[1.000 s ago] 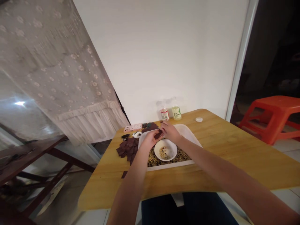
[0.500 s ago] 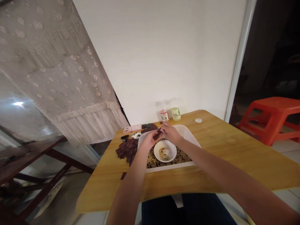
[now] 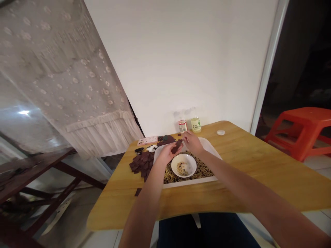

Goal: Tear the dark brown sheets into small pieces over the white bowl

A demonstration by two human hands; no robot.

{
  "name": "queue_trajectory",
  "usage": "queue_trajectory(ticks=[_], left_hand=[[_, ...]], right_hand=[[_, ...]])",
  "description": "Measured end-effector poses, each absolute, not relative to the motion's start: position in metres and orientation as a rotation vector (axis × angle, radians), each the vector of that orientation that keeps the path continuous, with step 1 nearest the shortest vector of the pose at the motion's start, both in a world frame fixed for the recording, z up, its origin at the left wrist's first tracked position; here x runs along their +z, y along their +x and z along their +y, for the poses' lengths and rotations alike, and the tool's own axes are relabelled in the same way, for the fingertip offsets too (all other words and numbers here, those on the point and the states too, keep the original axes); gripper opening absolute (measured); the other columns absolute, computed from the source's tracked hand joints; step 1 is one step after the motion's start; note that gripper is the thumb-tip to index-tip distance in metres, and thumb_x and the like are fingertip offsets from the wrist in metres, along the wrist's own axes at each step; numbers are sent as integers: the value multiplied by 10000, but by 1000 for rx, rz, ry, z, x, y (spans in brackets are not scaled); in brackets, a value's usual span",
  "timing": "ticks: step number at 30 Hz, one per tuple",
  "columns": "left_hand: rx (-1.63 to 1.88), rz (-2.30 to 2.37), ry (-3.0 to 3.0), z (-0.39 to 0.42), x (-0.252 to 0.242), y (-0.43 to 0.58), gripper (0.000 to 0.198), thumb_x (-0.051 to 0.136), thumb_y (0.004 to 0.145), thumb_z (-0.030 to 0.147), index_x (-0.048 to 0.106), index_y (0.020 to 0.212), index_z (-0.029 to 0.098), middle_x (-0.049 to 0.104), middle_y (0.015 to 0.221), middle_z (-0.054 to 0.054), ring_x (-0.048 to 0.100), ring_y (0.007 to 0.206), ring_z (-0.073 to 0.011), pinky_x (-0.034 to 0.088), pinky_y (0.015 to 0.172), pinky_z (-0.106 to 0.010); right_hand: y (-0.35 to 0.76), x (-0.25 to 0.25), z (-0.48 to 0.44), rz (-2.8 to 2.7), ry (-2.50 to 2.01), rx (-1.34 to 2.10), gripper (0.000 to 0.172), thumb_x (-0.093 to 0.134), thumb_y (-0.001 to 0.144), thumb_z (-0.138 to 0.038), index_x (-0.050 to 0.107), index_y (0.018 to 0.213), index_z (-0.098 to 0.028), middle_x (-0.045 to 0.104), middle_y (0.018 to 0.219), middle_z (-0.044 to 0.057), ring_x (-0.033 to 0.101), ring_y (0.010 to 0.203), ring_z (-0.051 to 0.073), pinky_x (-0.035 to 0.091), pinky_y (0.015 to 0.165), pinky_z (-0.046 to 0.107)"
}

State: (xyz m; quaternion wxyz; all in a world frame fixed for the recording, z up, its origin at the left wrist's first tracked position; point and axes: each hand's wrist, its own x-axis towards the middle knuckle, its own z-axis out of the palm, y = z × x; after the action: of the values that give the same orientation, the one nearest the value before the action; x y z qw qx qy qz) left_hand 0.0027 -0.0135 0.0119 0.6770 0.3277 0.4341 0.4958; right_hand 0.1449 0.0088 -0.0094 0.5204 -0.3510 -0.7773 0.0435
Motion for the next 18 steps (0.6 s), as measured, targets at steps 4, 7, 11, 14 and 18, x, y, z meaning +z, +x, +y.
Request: queue_trajectory(ticks=[4,7,11,14,18], left_hand=[[1162,937,768,-9,12,-1,194,525,672,61,628,813,146,675,856,-63,634,803,-156,491,710,-251],[1192,959,772,-5,9,-4,146,543,685,105,613,790,176,668,852,-39,618,733,-128,472,667,-229],[1221,1087,760,-1,4,-5,126,575,678,138,597,776,213,652,764,-3,601,708,-126,452,675,-237],[1245,1133,791,-1,3,-6,176,616,643,146,611,806,210,647,744,3,592,704,-125,440,664,-226],[1203,1064,961,-5,3,-5,164,671,598,172,633,757,189,645,743,-11,578,658,-115,431,625,-213]], right_hand=[[154,-5,13,-1654,-929,105,250,428,733,-86,267,586,-207,361,637,-9,362,607,131,300,573,243],[152,-5,12,-1680,-896,142,259,446,725,-110,250,586,-209,351,620,-17,349,592,126,294,567,243],[144,-8,11,-1743,-847,208,250,445,718,-124,252,581,-208,344,603,-25,336,577,121,285,554,239],[142,-8,11,-1742,-847,234,238,453,709,-133,268,579,-207,353,600,-26,340,578,121,283,553,240],[142,-6,9,-1757,-822,261,213,430,689,-99,279,582,-204,363,605,-23,359,588,123,286,558,239]])
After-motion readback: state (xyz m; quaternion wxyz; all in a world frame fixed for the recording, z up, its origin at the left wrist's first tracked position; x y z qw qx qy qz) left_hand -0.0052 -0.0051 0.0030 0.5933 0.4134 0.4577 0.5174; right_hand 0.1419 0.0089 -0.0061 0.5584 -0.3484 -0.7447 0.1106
